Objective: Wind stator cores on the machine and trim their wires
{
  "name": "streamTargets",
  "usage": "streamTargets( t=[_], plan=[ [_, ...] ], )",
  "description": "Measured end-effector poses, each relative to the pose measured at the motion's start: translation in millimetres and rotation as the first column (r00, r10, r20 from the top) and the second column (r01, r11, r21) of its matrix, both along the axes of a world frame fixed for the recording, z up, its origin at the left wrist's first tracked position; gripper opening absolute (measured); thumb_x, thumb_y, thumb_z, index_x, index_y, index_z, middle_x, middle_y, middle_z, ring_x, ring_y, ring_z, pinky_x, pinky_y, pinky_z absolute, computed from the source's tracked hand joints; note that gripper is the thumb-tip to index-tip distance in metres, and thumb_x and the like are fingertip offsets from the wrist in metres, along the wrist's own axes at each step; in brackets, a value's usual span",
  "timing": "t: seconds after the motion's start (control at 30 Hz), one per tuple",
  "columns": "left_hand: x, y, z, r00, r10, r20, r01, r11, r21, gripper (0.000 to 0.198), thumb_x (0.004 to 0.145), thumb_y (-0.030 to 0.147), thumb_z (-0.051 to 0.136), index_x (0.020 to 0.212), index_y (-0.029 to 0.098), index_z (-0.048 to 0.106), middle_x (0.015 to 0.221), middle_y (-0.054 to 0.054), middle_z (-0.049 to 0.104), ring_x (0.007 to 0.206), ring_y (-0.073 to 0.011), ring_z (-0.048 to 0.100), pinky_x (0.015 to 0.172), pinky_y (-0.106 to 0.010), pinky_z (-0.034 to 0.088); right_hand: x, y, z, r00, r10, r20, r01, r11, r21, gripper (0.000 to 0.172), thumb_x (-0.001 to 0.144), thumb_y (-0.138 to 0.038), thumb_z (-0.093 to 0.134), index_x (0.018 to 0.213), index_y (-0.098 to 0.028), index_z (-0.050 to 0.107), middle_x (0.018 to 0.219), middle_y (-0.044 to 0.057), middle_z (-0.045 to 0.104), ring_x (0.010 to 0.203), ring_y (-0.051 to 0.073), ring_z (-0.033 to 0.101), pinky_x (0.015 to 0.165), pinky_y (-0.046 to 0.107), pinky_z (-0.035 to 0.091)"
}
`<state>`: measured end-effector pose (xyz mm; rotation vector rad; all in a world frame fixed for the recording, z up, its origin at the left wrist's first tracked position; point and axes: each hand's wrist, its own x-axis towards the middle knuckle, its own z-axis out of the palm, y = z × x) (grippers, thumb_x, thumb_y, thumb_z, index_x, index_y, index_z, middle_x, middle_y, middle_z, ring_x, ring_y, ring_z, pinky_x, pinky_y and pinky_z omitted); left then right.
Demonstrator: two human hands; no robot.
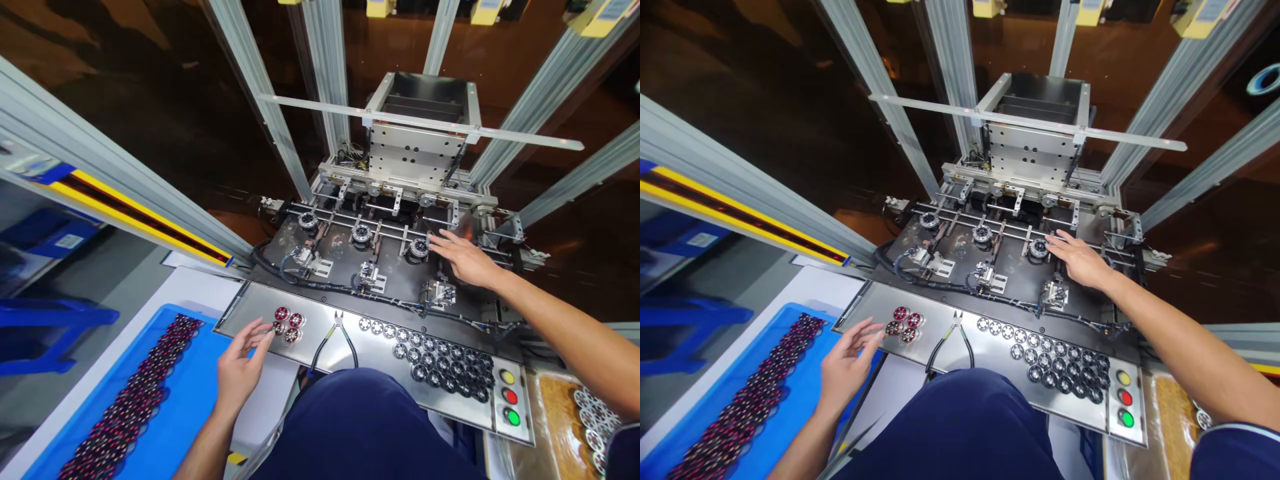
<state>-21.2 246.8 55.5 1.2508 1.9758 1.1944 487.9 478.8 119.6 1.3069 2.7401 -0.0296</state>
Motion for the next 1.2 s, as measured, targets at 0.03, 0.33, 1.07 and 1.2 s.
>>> streamTargets(
  t=[0.03, 0.33, 1.07, 1.2],
  plan=[
    [0, 0, 1.2, 1.000, -0.008, -0.017, 0.008, 1.000, -0.001, 0.055, 0.081, 0.050, 0.071, 0.122, 0.015, 0.062, 0.108, -0.014, 0.076, 0.087, -0.0232, 0.074, 0.083, -0.040, 0.062, -5, 7, -3.5, 0.999, 0.038, -0.012, -0.038, 0.999, -0.024, 0.077, 0.078, 0.002, 0.041, 0.151, -0.023, 0.045, 0.164, 0.002, 0.035, 0.155, 0.027, 0.024, 0.113, 0.052, 0.043],
    [24, 22, 33.9, 0.917, -0.151, -0.368, 0.217, 0.965, 0.145, 0.026, 0.091, 0.036, 0.063, 0.109, 0.020, 0.071, 0.099, -0.007, 0.078, 0.082, -0.0222, 0.076, 0.077, -0.036, 0.064, -1, 22, -33.6, 0.990, 0.127, -0.056, -0.132, 0.988, -0.080, 0.097, 0.065, 0.009, 0.040, 0.154, -0.030, 0.039, 0.161, 0.001, 0.038, 0.152, 0.027, 0.031, 0.114, 0.056, 0.040],
    [141, 272, 45.2, 0.178, -0.644, -0.744, 0.690, 0.621, -0.372, 0.052, 0.088, 0.021, 0.064, 0.139, 0.014, 0.056, 0.152, -0.015, 0.052, 0.150, -0.0365, 0.033, 0.122, -0.059, 0.026, -29, 25, -20.2, 0.987, 0.158, -0.016, -0.157, 0.985, 0.074, 0.055, 0.079, 0.005, 0.044, 0.124, -0.014, 0.069, 0.146, 0.015, 0.057, 0.147, 0.034, 0.040, 0.111, 0.056, 0.046],
    [91, 288, 71.4, 0.274, -0.576, -0.771, 0.646, 0.703, -0.296, 0.055, 0.096, 0.031, 0.053, 0.146, 0.010, 0.047, 0.158, -0.017, 0.042, 0.152, -0.0348, 0.028, 0.122, -0.055, 0.028, -31, -14, 9.6, 0.996, 0.037, -0.083, -0.020, 0.981, 0.195, 0.066, 0.085, 0.000, 0.047, 0.149, -0.014, 0.047, 0.166, 0.018, 0.025, 0.153, 0.041, 0.023, 0.115, 0.063, 0.041]
  ],
)
